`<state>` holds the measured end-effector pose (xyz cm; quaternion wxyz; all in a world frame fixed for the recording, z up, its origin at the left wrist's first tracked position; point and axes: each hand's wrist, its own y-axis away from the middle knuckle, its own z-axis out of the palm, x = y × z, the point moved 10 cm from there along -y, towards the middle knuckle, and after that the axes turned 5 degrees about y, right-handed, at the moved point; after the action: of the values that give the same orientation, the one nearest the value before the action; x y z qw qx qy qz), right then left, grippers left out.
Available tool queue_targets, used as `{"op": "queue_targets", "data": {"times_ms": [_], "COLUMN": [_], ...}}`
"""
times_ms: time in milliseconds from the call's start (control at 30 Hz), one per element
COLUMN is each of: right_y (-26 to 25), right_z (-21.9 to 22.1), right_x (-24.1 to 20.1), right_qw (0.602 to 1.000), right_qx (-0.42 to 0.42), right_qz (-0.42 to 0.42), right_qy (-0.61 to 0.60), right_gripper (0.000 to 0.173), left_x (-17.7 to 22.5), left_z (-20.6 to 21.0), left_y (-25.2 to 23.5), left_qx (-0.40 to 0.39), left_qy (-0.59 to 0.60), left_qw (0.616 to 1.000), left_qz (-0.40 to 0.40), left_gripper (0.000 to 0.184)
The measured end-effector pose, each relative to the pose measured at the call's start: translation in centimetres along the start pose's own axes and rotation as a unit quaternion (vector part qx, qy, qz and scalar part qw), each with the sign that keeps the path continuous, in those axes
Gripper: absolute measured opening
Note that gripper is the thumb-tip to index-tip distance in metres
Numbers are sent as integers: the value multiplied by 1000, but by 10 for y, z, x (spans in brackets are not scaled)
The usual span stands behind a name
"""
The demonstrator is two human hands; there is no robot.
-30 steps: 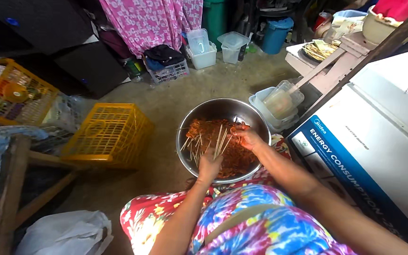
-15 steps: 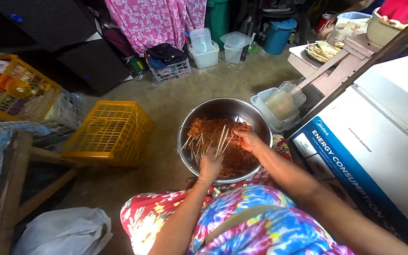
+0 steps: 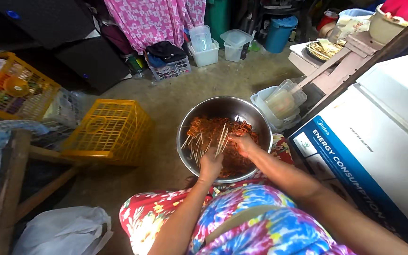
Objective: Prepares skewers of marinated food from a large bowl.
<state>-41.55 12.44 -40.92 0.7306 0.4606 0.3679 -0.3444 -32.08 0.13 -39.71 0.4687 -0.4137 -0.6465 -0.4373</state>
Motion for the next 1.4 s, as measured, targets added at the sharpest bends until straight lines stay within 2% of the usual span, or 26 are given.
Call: {"op": "queue_targets", "data": {"times_ms": [67, 133, 200, 267, 367, 433, 500, 867, 1233, 1400], "right_y": [-1, -3, -9, -16, -19, -23, -26, -25, -19, -12], "right_z": [2, 2, -3, -14, -30, -36, -40, -35, -25, -18], "right_x": [0, -1, -3, -8, -13, -13, -12, -15, -8, 0], "right_qw": [1000, 996, 984, 981, 998, 998, 996, 997, 997, 999], "right_qx": [-20, -56, -93, -63, 19, 43, 51, 24, -5, -17], "right_qz": [0, -16, -45, -55, -36, -36, -40, -61, -13, 39], "right_qy": [7, 63, 143, 176, 43, -37, -60, 32, 80, 5], "right_gripper": [11, 12, 22, 26, 23, 23, 24, 22, 14, 20], "left_x": [1, 1, 1, 0, -1, -3, -4, -3, -2, -1], "left_z": [-1, -4, -10, -16, -16, -10, -4, 3, 0, 0], "left_y": [0, 1, 1, 1, 1, -1, -1, -1, 1, 1], "left_qx": [6, 19, 45, 74, 72, 43, 13, -29, -13, -11], "left_qy": [17, 36, 59, 79, 75, 62, 50, 14, 53, 52], "left_qw": [1000, 999, 997, 994, 994, 997, 999, 999, 998, 999], "left_qz": [7, 21, 31, 31, 28, 23, 11, 5, 9, 11], "left_gripper": [18, 17, 19, 19, 18, 18, 17, 18, 14, 15]}}
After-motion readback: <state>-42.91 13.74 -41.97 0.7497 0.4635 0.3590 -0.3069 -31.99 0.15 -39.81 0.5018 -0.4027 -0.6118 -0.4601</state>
